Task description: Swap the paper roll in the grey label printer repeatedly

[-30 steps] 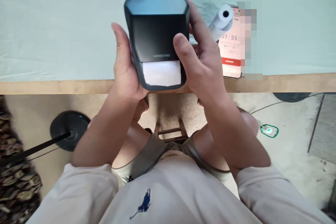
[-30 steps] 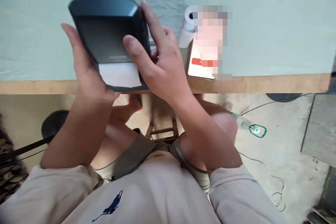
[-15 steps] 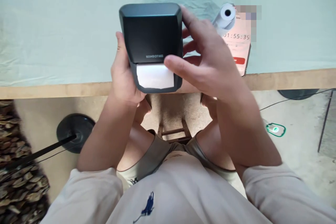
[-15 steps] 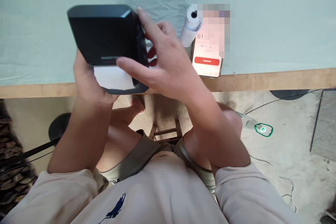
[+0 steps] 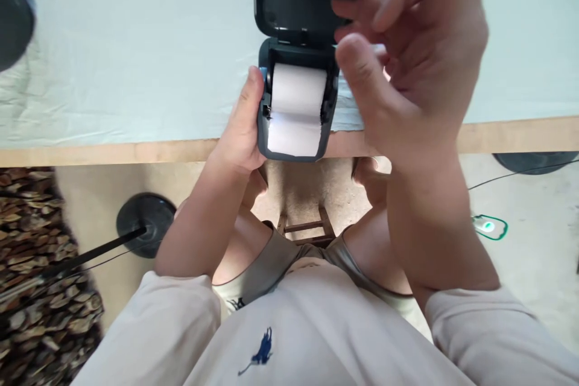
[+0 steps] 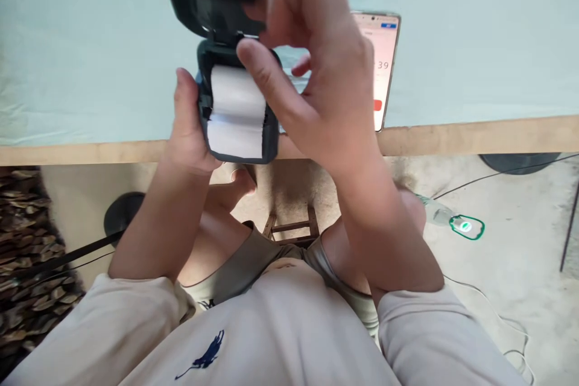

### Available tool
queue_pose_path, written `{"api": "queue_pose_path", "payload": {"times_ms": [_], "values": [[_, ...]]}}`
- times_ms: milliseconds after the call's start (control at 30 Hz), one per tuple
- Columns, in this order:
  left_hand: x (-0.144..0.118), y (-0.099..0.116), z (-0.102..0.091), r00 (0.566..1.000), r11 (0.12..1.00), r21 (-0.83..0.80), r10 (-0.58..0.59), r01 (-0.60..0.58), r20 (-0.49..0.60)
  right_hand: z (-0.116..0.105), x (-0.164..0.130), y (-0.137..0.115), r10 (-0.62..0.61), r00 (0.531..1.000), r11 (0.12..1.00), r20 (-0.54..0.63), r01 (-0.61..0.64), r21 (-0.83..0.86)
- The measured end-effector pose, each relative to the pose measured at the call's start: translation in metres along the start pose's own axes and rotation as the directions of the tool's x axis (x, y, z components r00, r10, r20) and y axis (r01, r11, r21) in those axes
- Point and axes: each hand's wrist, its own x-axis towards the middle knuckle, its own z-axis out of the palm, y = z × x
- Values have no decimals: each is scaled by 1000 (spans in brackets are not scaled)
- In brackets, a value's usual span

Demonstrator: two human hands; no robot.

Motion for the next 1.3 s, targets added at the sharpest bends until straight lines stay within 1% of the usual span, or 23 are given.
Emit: {"api": "queue_pose_path", "payload": {"times_ms": [67,100,133,233,333,433,533,633,700,767,833,900,933,967,1000,1033,1067,1100,1200,1267,1300], "values": [[1,0,1,995,999,-50,6,-1,98,3,1,6,-61,994,996,96,67,-62],[1,0,1,989,997,-79,7,5,145,4,1,9,-55,987,989,153,75,-125],[1,0,1,987,995,-100,12,4,158,6,1,12,-21,979,978,201,62,-199],[2,-2,1,986,994,-113,10,9,167,9,-1,14,128,953,908,275,-1,-419],[2,-4,1,987,994,-99,57,-42,153,9,-3,8,195,929,845,314,4,-535],[0,-3,3,986,993,-71,100,-91,131,8,-5,1,230,913,798,336,20,-602],[-4,0,4,988,996,-45,82,-77,129,7,-6,-1,233,904,763,359,59,-644],[-8,2,5,991,997,-11,74,-73,109,8,-7,0,234,888,758,395,87,-646],[-11,2,6,993,997,26,66,-69,98,9,-8,-1,248,890,771,382,58,-635],[-12,2,5,994,997,47,55,-59,95,8,-8,-2,249,904,806,347,5,-591],[-11,3,4,995,998,39,53,-56,82,5,-7,-3,201,925,876,324,-22,-481],[-9,5,1,997,999,5,46,-46,56,1,-5,-1,143,949,956,280,-60,-286],[-7,6,0,998,999,-12,40,-40,41,-1,-4,2,137,963,985,234,-109,-131],[-6,8,-2,999,999,-31,36,-35,31,-2,-3,5,161,969,984,187,-171,41],[-4,10,-3,999,998,-51,34,-32,29,-2,-1,10,207,966,950,156,-236,204],[-3,12,-5,999,997,-70,37,-35,38,0,0,15,256,956,893,144,-291,343],[-2,15,-6,997,995,-84,52,-48,53,2,1,20,291,945,841,146,-326,431],[-2,17,-8,995,994,-91,73,-67,74,5,1,24,307,940,819,151,-342,461],[-2,23,-15,988,993,-72,106,-98,115,14,-2,31,290,946,839,143,-323,438],[-3,25,-20,990,994,-45,100,-96,98,17,-4,30,259,957,882,129,-289,371],[-3,27,-22,992,995,-38,96,-94,82,18,-4,29,234,965,921,116,-258,293]]}}
